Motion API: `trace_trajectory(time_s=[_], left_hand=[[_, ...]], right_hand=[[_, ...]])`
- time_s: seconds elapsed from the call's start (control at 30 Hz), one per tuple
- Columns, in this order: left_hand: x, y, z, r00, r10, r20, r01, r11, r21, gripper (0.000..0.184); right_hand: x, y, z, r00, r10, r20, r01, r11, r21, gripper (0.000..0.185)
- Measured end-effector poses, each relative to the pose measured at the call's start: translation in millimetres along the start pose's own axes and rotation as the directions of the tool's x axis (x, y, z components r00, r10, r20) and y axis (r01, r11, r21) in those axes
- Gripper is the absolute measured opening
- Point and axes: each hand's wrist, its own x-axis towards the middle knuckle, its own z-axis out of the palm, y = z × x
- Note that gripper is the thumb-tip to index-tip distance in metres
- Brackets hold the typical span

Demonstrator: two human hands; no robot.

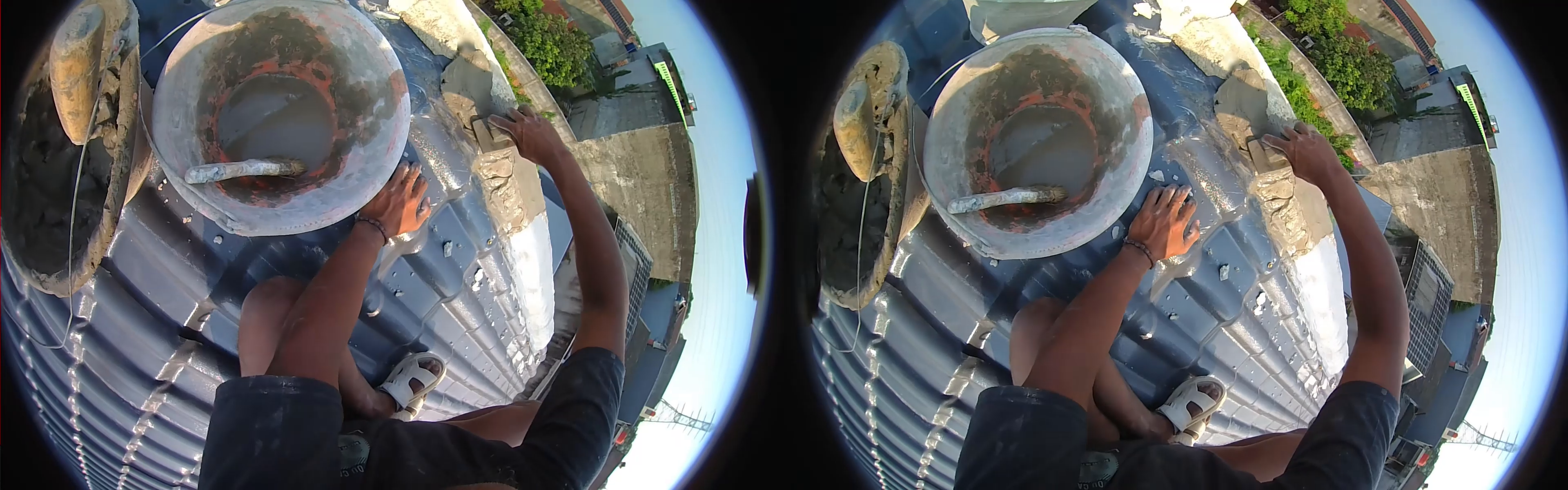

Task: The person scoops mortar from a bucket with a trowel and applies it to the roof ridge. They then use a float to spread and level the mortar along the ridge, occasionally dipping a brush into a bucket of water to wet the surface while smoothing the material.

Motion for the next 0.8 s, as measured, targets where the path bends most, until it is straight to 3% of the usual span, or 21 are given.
trace_trajectory(time_s=[0.07,0.1,0.13,0.2,0.27,0.33,0.37,0.53,0.6,0.67,0.73,0.8], left_hand=[[-1,2,4,1.000,0.003,-0.027,-0.003,0.999,-0.033,0.037],[0,3,1,0.999,0.004,-0.032,-0.005,0.999,-0.035,0.036],[1,2,-1,1.000,0.007,-0.030,-0.008,1.000,-0.028,0.036],[2,4,-3,1.000,0.009,-0.025,-0.009,1.000,-0.018,0.034],[1,3,-1,0.999,0.014,-0.034,-0.015,1.000,-0.021,0.034],[1,4,1,0.999,0.011,-0.045,-0.012,1.000,-0.024,0.034],[1,4,1,0.999,0.011,-0.048,-0.012,1.000,-0.027,0.034],[2,2,-3,1.000,0.005,-0.006,-0.005,1.000,-0.029,0.034],[1,3,-1,0.999,0.011,-0.040,-0.013,0.999,-0.033,0.034],[1,4,-2,0.999,0.012,-0.032,-0.013,0.999,-0.037,0.034],[2,2,-4,1.000,0.018,-0.023,-0.019,0.999,-0.033,0.034],[3,4,-4,1.000,0.006,-0.018,-0.007,1.000,-0.027,0.034]], right_hand=[[-8,3,-8,0.984,0.157,0.088,-0.169,0.975,0.144,0.057],[-11,9,6,0.978,0.199,-0.056,-0.185,0.962,0.201,0.056],[-7,6,16,0.978,0.202,-0.061,-0.185,0.961,0.207,0.056],[-5,1,32,0.882,0.320,-0.345,-0.239,0.936,0.259,0.056],[6,-26,11,0.899,0.339,-0.276,-0.276,0.930,0.240,0.058],[18,-38,16,0.940,0.256,-0.226,-0.205,0.952,0.227,0.065],[23,-42,30,0.934,0.227,-0.275,-0.200,0.972,0.121,0.069],[-2,-37,57,0.935,0.211,-0.285,-0.204,0.977,0.056,0.074],[-17,-31,53,0.895,0.316,-0.316,-0.346,0.937,-0.045,0.071],[-26,-31,45,0.860,0.414,-0.299,-0.426,0.904,0.025,0.067],[-31,-32,38,0.730,0.561,-0.391,-0.505,0.828,0.246,0.066],[-29,-42,41,0.794,0.360,-0.489,-0.368,0.926,0.084,0.065]])
